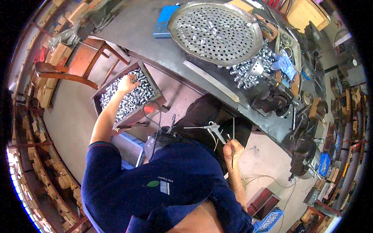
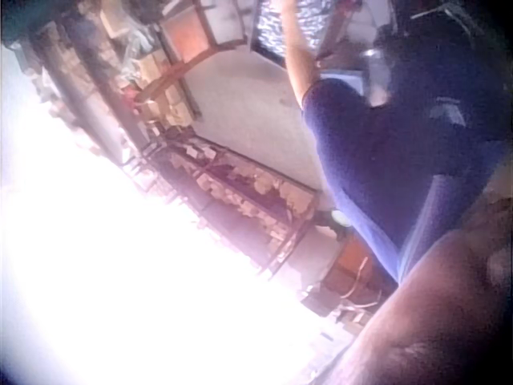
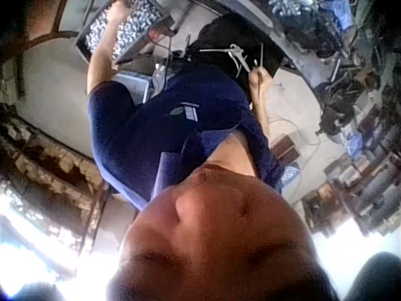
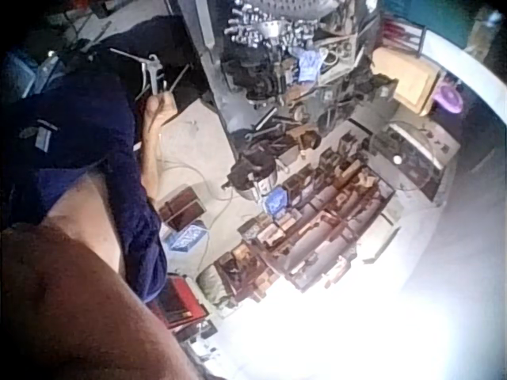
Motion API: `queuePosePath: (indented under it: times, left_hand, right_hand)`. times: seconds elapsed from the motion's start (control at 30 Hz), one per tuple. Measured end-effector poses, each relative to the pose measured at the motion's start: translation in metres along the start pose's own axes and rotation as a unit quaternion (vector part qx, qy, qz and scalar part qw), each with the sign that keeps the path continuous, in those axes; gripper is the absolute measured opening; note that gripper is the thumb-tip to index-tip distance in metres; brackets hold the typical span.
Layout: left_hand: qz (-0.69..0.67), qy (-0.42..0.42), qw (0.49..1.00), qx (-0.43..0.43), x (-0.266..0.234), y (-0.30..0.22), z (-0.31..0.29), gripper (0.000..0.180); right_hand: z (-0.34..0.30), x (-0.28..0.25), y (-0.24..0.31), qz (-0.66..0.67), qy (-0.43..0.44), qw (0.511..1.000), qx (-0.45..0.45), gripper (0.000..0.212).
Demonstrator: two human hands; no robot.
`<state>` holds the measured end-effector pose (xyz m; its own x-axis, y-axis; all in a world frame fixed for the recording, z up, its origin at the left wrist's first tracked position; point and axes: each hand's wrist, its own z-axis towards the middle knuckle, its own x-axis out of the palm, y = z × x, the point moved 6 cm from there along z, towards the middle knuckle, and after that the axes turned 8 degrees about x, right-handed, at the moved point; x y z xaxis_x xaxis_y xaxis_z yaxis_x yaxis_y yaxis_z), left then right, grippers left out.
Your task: The person assembles small metal hose fittings by hand and with a blow gun. The person picks up small metal components and assembles them together, then cleans or tests them using compressed air from a blow gun on a metal workbench.
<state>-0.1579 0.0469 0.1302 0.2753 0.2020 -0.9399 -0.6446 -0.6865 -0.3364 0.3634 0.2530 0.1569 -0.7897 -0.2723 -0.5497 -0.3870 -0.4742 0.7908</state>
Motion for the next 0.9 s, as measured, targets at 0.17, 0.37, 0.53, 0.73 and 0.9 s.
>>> queuePosePath:
  times: [0.17, 0.37, 0.53, 0.73, 0.9]
  left_hand:
    - [-0.008, 0.019, 1.0, 0.006, -0.008, -0.011, -0.002, 0.034]
    - [-0.151, 0.121, 0.98, -0.043, -0.001, 0.006, 0.0, 0.023]
    - [0.036, 0.049, 0.995, 0.074, -0.012, -0.012, -0.003, 0.024]
    - [0.02, -0.034, 0.997, 0.064, -0.057, -0.055, -0.01, 0.021]
    - [-0.58, 0.017, 0.81, 0.083, -0.062, -0.154, -0.052, 0.018]
  right_hand:
    - [0.003, -0.003, -0.005, -0.003, 0.012, 0.999, 0.033, 0.042]
    - [0.003, -0.001, -0.02, 0.021, 0.016, 0.998, 0.053, 0.026]
    - [0.004, 0.002, -0.017, 0.047, 0.032, 0.997, 0.045, 0.021]
    - [0.013, 0.004, 0.009, 0.072, 0.041, 0.997, 0.012, 0.055]
    - [0.037, 0.012, 0.068, 0.123, 0.177, 0.976, 0.018, 0.066]
